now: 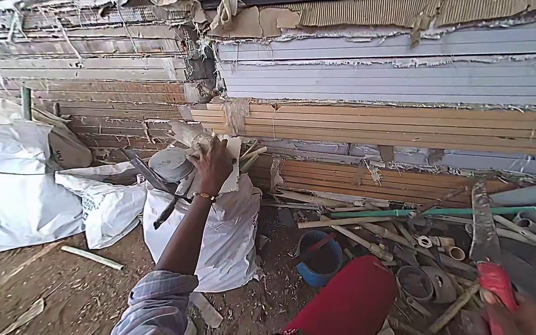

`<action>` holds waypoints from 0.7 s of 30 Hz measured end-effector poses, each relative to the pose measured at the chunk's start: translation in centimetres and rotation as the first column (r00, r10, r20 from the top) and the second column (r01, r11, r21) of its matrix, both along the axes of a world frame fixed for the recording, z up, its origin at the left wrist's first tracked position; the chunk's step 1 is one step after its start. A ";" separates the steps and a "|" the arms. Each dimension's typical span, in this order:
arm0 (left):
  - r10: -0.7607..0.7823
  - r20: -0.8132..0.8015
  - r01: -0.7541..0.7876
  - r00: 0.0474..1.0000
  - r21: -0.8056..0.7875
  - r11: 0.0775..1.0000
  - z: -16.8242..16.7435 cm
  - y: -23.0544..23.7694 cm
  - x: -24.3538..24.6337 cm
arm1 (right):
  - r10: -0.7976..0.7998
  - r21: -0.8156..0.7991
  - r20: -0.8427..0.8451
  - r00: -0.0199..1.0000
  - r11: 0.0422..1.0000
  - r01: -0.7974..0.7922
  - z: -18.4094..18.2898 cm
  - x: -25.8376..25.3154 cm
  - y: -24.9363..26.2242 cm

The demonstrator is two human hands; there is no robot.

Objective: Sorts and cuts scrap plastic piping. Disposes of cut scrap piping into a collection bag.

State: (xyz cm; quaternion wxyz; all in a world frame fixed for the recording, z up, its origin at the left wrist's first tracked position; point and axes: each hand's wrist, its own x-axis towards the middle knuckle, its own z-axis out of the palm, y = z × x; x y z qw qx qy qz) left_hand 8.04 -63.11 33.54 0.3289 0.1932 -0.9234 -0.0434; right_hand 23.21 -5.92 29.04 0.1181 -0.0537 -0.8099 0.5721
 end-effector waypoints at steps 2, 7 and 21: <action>-0.033 -0.033 0.032 0.999 -0.019 0.999 -0.4 1.3 0.7 | -0.017 -0.057 -0.040 0.999 0.998 0.015 -0.1 0.1 -0.3; -0.086 -0.124 0.075 0.989 -0.093 0.993 -1.6 4.4 2.3 | -0.089 -0.265 -0.135 0.987 0.963 0.050 0.1 0.6 -0.1; -0.920 0.390 0.753 -0.040 0.616 0.229 -19.0 40.9 -3.6 | -0.546 -0.633 0.022 0.837 0.640 0.434 2.9 4.6 4.8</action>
